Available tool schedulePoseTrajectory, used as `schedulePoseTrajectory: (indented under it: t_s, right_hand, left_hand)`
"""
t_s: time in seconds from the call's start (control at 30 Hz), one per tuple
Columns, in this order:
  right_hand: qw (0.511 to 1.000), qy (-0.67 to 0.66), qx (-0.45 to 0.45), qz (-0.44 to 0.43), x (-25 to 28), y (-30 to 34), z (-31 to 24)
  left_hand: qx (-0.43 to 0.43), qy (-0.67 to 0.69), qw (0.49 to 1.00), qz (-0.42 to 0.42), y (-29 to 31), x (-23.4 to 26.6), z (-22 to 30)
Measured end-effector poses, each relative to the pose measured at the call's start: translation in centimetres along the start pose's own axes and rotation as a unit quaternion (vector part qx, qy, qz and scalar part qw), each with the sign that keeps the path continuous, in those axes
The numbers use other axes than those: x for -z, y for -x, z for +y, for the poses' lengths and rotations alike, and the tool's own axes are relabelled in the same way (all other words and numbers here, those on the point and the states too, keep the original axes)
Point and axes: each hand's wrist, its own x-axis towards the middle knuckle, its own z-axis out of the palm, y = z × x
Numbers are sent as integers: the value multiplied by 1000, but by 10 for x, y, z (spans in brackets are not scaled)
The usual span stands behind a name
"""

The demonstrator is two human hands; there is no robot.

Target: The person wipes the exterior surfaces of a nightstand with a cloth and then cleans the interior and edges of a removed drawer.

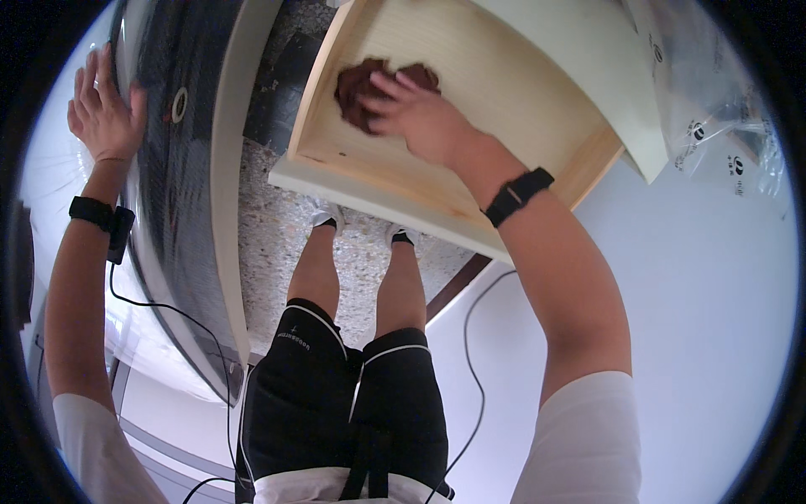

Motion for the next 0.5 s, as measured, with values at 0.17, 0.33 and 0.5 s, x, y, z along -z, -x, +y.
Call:
schedulePoseTrajectory:
  t_s: [0.17,0.33,0.5]
  right_hand:
    - [999,8,15,-40,1,34,-4]
    - [985,112,-99,86,13,7,34]
    - [965,13,-179,191,45,-49,49]
  left_hand:
    - [-2,-1,1000,8,3,0,-4]
    - [-10,2,1000,18,0,-2,-3]
    - [-13,-3,999,29,6,-7,-5]
